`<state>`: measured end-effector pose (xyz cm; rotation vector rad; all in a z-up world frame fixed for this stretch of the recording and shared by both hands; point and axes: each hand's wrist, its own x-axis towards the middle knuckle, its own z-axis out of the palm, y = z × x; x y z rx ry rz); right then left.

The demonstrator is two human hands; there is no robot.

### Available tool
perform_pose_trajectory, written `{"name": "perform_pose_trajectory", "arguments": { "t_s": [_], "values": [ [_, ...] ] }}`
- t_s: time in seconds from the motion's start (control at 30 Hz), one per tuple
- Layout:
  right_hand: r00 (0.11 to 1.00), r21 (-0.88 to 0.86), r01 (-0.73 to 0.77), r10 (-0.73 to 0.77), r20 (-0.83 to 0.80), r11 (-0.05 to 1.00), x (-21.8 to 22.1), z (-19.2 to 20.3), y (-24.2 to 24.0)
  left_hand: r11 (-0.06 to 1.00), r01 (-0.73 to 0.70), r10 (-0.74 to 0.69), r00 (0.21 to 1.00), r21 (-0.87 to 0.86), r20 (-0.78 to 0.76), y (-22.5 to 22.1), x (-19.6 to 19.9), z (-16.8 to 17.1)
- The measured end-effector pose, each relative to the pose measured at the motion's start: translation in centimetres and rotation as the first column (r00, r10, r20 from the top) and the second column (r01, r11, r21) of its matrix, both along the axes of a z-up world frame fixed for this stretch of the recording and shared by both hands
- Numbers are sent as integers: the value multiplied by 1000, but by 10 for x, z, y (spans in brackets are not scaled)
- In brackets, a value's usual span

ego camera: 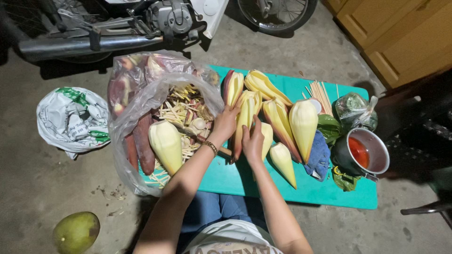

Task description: The person peels the outer layers of several banana blossoms using a knife. They remove the outer bracts and place the peeled blossoms on a green cutting board while discarding the waste into a plastic bag.

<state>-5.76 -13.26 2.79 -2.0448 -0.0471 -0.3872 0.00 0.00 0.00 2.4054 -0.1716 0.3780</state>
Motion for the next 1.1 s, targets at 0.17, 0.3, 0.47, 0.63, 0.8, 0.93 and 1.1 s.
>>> {"name": "perform_pose_trajectory", "arguments": {
  "t_s": [0.17,0.3,0.47,0.63,0.8,0.93,1.1],
  "values": [
    [999,-170,-21,28,39,985,15,-7,10,1000,-12,12,1000,16,-15,0,4,-2],
    [981,-353,-56,-14,-192,934,18,-4,10,992,-21,31,996,120,-83,-2,1,-1],
    [972,-407,-138,45,-229,903,28,-9,3,874,55,34,984,482,-173,-4,-11,-2],
    [953,-448,-222,95,-288,866,43,-22,-6,883,192,-83,962,427,-260,16,-24,1],
    [886,-345,-411,281,-370,844,53,-16,-17,833,365,-171,884,415,-435,23,-43,3],
    [886,-336,-379,233,-400,862,50,-15,-17,781,456,-173,815,426,-554,19,-52,7],
    [965,-394,-221,143,-218,892,38,-27,-4,740,544,-234,759,396,-608,18,-60,19]
  ]
}}
